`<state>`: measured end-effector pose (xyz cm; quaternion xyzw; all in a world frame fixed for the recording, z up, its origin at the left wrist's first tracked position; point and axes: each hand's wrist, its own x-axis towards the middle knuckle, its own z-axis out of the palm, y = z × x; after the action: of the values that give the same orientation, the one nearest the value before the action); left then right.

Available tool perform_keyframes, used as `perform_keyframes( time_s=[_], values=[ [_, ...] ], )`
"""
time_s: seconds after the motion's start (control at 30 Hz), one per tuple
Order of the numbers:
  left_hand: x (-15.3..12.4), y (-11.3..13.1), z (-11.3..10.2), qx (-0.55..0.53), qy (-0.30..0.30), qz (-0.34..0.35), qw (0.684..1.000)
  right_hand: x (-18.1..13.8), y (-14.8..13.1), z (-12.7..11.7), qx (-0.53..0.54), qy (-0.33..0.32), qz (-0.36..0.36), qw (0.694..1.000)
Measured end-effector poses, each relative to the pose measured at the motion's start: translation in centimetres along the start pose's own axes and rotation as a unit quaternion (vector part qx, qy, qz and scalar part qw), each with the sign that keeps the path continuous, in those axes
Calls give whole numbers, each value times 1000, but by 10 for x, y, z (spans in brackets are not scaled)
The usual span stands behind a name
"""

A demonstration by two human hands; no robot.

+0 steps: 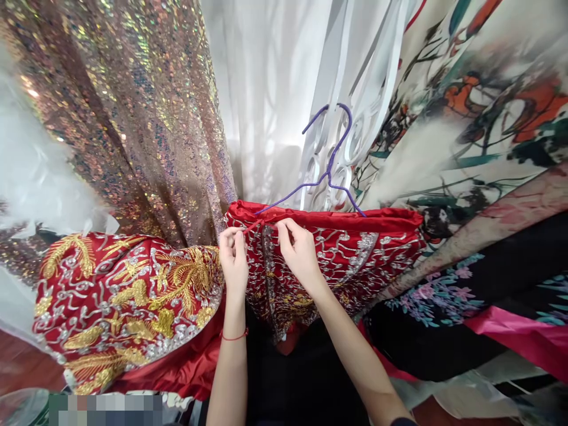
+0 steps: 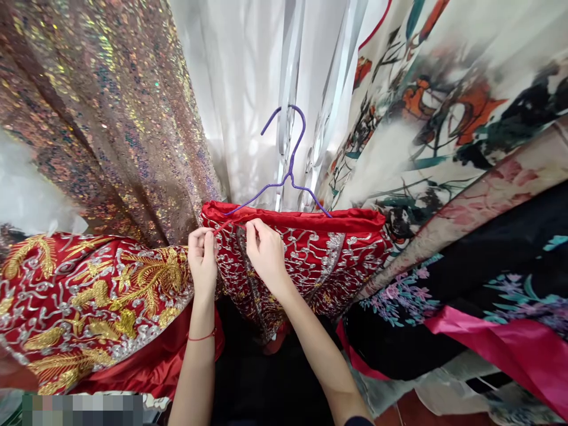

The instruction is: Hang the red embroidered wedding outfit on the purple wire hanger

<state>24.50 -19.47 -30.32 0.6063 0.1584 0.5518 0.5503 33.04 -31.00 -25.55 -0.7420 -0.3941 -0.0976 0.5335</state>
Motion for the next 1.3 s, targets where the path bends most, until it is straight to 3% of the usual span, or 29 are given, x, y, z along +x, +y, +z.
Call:
perform_keyframes(
  time_s=[0.1, 0.17, 0.27, 0.33, 0.37, 0.43, 0.5, 0.57, 0.67, 0.83, 0.97, 1.13, 1.3],
  values=[
    [-1, 0, -3, 41, -63, 27, 997, 4, -1, -8, -54, -16, 14, 998],
    [0, 0, -4, 125, -75, 27, 989, 8, 0, -17, -71, -79, -6, 994],
    [4, -1, 1, 97, 33, -7, 995, 13, 1, -31, 11, -258, -77, 963],
    [7, 2, 6, 7, 126, 5, 992, 14, 0, -36, 86, -307, -104, 942],
    [8, 4, 8, -38, 150, 10, 988, 14, -1, -37, 113, -293, -107, 943],
    [10, 9, 8, -104, 113, -10, 988, 14, -2, -38, 139, -217, -111, 960],
    [10, 16, 5, -122, -9, -47, 991, 15, -2, -36, 149, -151, -130, 969],
    [9, 22, -1, -95, -124, -68, 985, 16, -1, -35, 144, -132, -160, 968],
    [7, 30, -7, -79, -196, -101, 972, 18, 2, -34, 122, -155, -201, 959],
    [3, 38, -9, -67, -232, -136, 961, 23, 6, -35, 77, -188, -261, 944],
    [3, 36, -11, -27, -280, -142, 949, 27, 4, -35, -20, -213, -314, 925],
    [2, 31, -10, -28, -248, -135, 959, 28, -2, -31, -94, -189, -335, 918],
    [2, 25, -3, -36, -211, -89, 973, 25, -8, -27, -67, -189, -281, 939]
  ],
)
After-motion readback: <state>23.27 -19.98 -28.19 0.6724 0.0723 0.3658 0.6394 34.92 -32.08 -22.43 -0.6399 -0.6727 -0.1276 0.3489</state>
